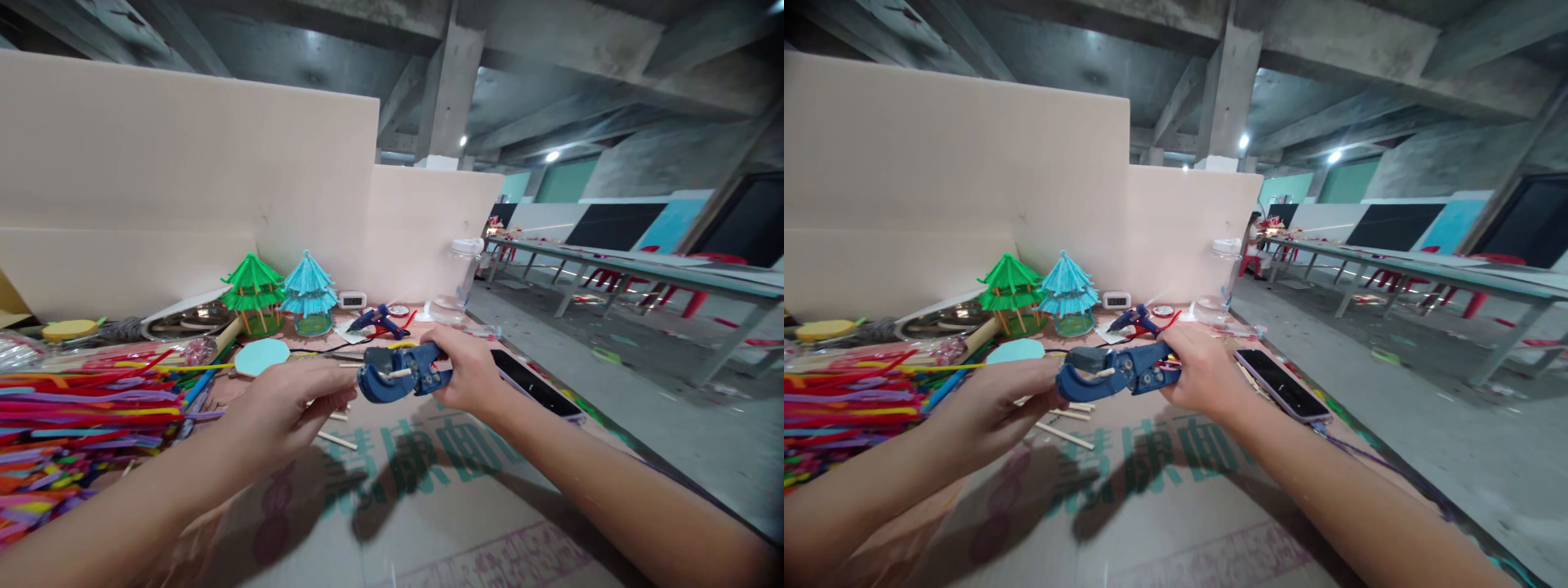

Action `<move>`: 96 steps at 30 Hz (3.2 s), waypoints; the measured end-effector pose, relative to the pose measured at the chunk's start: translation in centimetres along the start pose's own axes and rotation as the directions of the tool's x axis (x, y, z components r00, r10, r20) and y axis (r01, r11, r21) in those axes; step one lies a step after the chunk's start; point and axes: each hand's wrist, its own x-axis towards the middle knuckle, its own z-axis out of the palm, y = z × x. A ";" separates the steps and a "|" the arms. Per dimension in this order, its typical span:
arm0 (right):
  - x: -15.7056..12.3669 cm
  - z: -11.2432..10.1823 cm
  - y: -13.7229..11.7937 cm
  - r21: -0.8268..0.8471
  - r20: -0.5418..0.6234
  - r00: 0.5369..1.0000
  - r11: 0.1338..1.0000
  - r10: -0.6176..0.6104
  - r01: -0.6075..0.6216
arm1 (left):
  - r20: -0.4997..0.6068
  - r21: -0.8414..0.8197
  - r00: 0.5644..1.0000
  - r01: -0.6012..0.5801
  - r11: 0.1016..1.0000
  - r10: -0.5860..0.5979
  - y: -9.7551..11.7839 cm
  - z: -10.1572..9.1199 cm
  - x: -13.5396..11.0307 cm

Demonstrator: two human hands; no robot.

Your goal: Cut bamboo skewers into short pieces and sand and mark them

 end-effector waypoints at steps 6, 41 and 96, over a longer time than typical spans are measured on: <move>0.1 -0.1 -0.1 -0.003 0.049 0.998 0.999 0.038 -0.038 | 0.028 -0.029 0.998 0.056 0.998 -0.055 -0.2 0.3 0.0; -2.7 6.0 0.9 0.238 0.089 0.887 0.855 0.454 -0.462 | 0.217 0.290 0.882 0.351 0.890 -0.419 -7.9 2.4 -1.2; -2.7 6.7 1.2 0.249 0.178 0.865 0.829 0.468 -0.500 | 0.313 0.305 0.835 0.362 0.881 -0.452 -7.3 2.7 1.8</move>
